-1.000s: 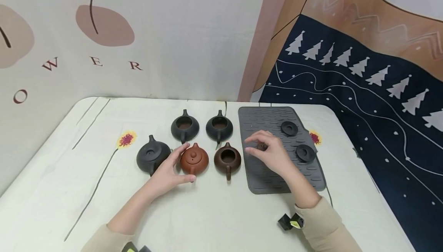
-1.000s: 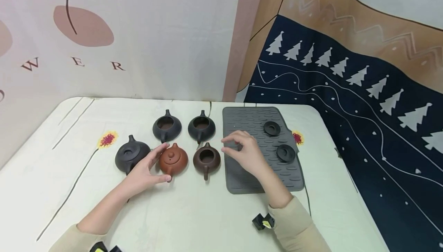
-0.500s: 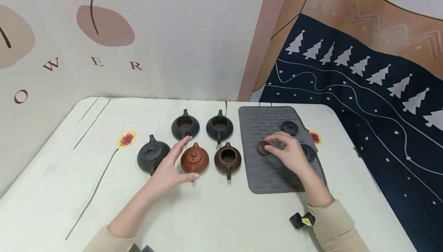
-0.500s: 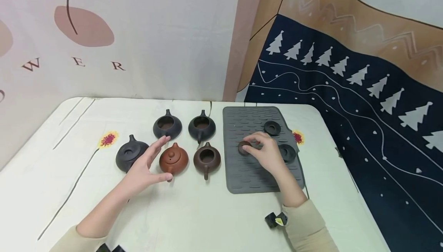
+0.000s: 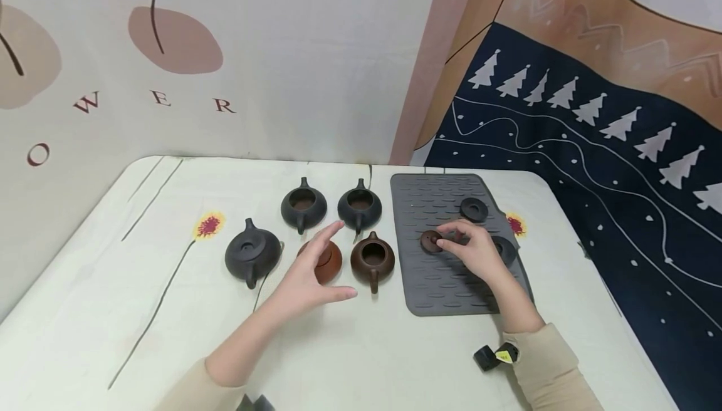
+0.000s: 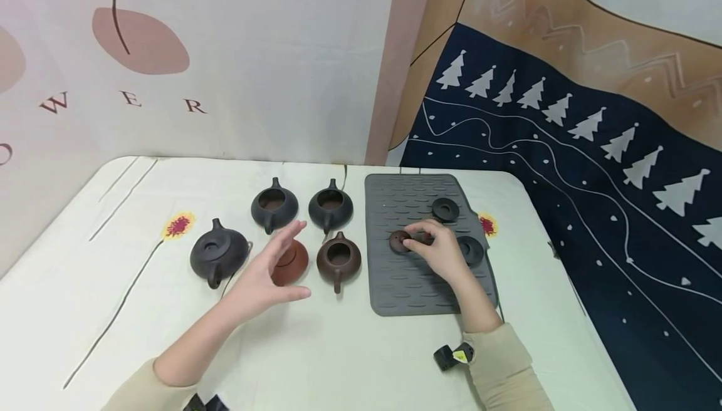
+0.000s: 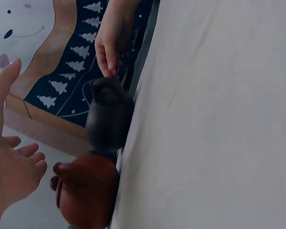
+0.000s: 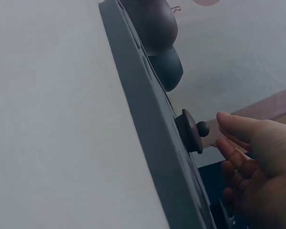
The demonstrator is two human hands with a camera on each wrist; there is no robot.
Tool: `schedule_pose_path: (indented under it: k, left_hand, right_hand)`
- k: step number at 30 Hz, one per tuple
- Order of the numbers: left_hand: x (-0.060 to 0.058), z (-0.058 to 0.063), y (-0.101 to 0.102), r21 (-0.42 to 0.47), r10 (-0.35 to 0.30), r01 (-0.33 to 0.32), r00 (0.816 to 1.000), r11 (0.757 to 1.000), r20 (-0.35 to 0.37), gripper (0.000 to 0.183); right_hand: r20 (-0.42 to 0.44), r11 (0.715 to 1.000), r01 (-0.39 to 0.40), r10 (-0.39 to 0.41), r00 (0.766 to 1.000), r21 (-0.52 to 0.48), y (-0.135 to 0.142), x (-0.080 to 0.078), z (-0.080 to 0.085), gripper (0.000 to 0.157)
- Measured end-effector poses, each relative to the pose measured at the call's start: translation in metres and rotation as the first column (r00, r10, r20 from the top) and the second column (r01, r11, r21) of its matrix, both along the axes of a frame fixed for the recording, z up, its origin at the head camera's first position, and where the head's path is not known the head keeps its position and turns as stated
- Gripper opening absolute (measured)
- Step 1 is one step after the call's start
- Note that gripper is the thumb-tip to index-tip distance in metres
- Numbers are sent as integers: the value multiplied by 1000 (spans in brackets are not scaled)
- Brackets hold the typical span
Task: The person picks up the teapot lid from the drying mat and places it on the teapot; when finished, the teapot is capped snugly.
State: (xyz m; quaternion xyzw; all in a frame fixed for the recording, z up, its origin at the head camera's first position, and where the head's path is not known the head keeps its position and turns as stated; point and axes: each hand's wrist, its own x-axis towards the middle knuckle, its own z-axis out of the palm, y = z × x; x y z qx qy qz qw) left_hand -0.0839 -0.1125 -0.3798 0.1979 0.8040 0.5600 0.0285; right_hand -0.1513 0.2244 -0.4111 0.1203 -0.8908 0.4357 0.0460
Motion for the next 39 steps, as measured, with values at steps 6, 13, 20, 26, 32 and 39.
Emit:
schedule_pose_path:
  k: [6,13,20,26,32,39]
  left_hand:
    - [-2,-3,19,-1,-17,17,1000,1000,17,104]
    - [-8,-10,36,-11,-26,26,998,1000,63,102]
    - [-10,-14,47,-7,-4,5,994,1000,106,100]
    - [-11,-20,51,26,-13,10,993,1000,116,99]
    - [-11,-29,53,57,-13,5,991,998,133,100]
    - [-11,-38,56,44,15,-21,990,999,139,99]
  right_hand:
    - [9,1000,-4,4,1000,-16,0,-2,-7,22]
    - [-25,1000,9,-9,1000,3,-1,-4,-15,24]
    - [-43,1000,24,-24,999,14,-4,-2,-16,22]
    - [-54,1000,26,-25,998,10,-5,-2,-16,18]
    - [-68,1000,26,-26,997,3,-5,-2,-17,17]
    - [-84,1000,24,-25,996,-6,-5,-2,-18,16]
